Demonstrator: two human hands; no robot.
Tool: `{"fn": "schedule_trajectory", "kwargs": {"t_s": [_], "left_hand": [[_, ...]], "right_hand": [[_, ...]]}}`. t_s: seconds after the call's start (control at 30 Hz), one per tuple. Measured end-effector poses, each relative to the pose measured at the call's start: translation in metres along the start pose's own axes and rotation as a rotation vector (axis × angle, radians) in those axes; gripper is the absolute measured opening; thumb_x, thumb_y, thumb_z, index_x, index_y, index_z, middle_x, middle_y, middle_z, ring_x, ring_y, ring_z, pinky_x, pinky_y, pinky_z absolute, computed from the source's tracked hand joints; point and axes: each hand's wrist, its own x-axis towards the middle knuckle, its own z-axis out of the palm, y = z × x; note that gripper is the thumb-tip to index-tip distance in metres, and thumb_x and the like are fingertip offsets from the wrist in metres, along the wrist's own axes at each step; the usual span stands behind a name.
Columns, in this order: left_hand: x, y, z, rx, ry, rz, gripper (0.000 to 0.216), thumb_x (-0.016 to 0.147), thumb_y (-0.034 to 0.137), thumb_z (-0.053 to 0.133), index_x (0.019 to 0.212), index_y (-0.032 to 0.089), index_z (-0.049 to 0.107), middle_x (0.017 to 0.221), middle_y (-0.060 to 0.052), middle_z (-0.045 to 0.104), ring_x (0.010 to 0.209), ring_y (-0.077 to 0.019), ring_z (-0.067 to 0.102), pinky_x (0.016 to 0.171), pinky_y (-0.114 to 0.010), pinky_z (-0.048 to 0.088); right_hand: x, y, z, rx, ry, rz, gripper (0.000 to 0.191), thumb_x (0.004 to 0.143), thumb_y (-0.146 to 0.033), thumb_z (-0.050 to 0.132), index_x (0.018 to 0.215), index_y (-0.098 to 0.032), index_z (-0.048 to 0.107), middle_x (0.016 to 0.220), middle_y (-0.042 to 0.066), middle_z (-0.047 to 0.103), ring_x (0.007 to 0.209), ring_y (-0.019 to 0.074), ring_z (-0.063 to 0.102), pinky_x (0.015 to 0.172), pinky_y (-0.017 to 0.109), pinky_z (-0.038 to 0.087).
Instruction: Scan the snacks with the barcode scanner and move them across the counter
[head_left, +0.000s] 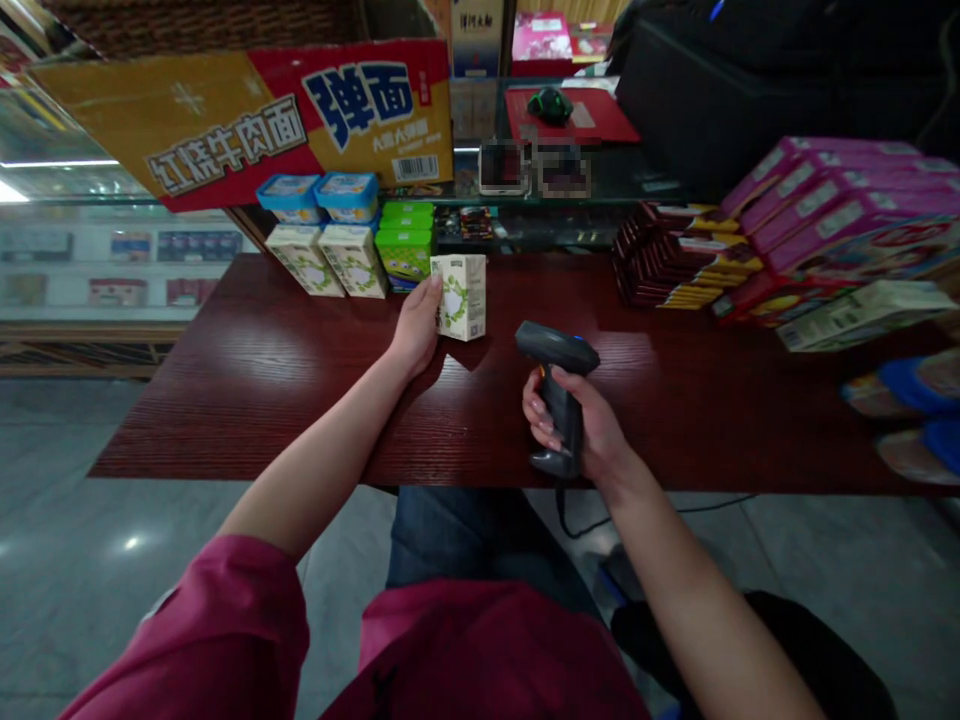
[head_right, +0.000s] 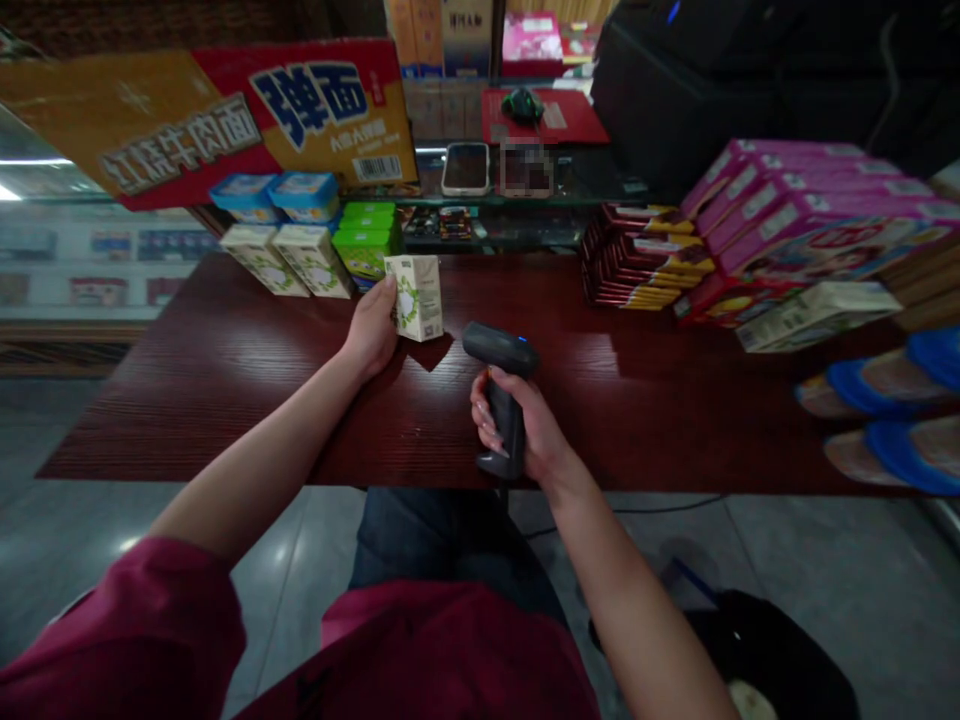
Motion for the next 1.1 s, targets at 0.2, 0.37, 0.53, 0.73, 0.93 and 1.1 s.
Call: {"fn": "schedule_trajectory", "kwargs": {"t_s": [0.2, 0.37, 0.53, 0.73, 0.93, 1.1], "left_hand": [[-0.009, 0.009, 0.004, 0.078, -0.025, -0.018, 0.057, 0.087, 0.066, 0.077, 0.118, 0.02, 0.063, 0.119, -0.011, 0.075, 0.119, -0.0321, 0.072, 0.103, -0.05, 0.061], [-0.017, 0.01, 0.002, 0.582, 0.078, 0.427, 0.073, 0.072, 0.068, 0.089, 0.12, 0.024, 0.058, 0.133, -0.012, 0.062, 0.135, -0.0347, 0.059, 0.112, -0.051, 0.053], [-0.022, 0.023, 0.001, 0.532, -0.441, 0.307, 0.11, 0.068, 0.072, 0.09, 0.153, 0.027, 0.039, 0.157, -0.017, 0.049, 0.149, -0.0395, 0.049, 0.119, -0.054, 0.048], [-0.012, 0.044, -0.002, 0.384, -0.724, -0.015, 0.11, 0.069, 0.058, 0.094, 0.161, 0.031, 0.04, 0.169, -0.012, 0.044, 0.155, -0.0383, 0.045, 0.127, -0.054, 0.04], [-0.013, 0.034, 0.007, 0.627, -0.514, 0.025, 0.092, 0.057, 0.051, 0.1, 0.135, 0.018, 0.065, 0.142, -0.014, 0.066, 0.139, -0.039, 0.058, 0.125, -0.055, 0.04], [-0.021, 0.017, 0.032, 0.531, 0.019, 0.005, 0.07, 0.069, 0.055, 0.094, 0.12, 0.016, 0.065, 0.127, -0.015, 0.071, 0.124, -0.0351, 0.068, 0.112, -0.052, 0.053]], "right_hand": [[0.0, 0.0, -0.002, 0.049, -0.011, 0.012, 0.029, 0.082, -0.043, 0.083, 0.085, -0.017, 0.07, 0.064, -0.002, 0.056, 0.048, 0.0076, 0.042, 0.034, 0.015, 0.037], [0.0, 0.001, -0.006, 0.053, -0.033, 0.006, 0.026, 0.087, -0.042, 0.077, 0.088, -0.018, 0.066, 0.065, -0.004, 0.055, 0.049, 0.0084, 0.044, 0.035, 0.015, 0.038], [-0.002, 0.0, -0.01, 0.072, -0.022, -0.018, 0.024, 0.088, -0.039, 0.075, 0.09, -0.018, 0.065, 0.067, -0.004, 0.056, 0.049, 0.0083, 0.044, 0.035, 0.015, 0.039], [-0.004, -0.005, -0.014, 0.118, -0.003, -0.041, 0.023, 0.09, -0.038, 0.073, 0.092, -0.016, 0.065, 0.068, -0.004, 0.056, 0.05, 0.0074, 0.044, 0.035, 0.014, 0.039], [-0.006, -0.004, -0.012, 0.09, -0.03, -0.045, 0.026, 0.088, -0.04, 0.076, 0.092, -0.016, 0.066, 0.068, -0.005, 0.056, 0.05, 0.0075, 0.045, 0.035, 0.014, 0.04], [-0.006, 0.002, -0.005, 0.023, -0.046, -0.053, 0.028, 0.086, -0.041, 0.08, 0.089, -0.017, 0.067, 0.067, -0.005, 0.058, 0.048, 0.0071, 0.046, 0.034, 0.014, 0.041]]}}
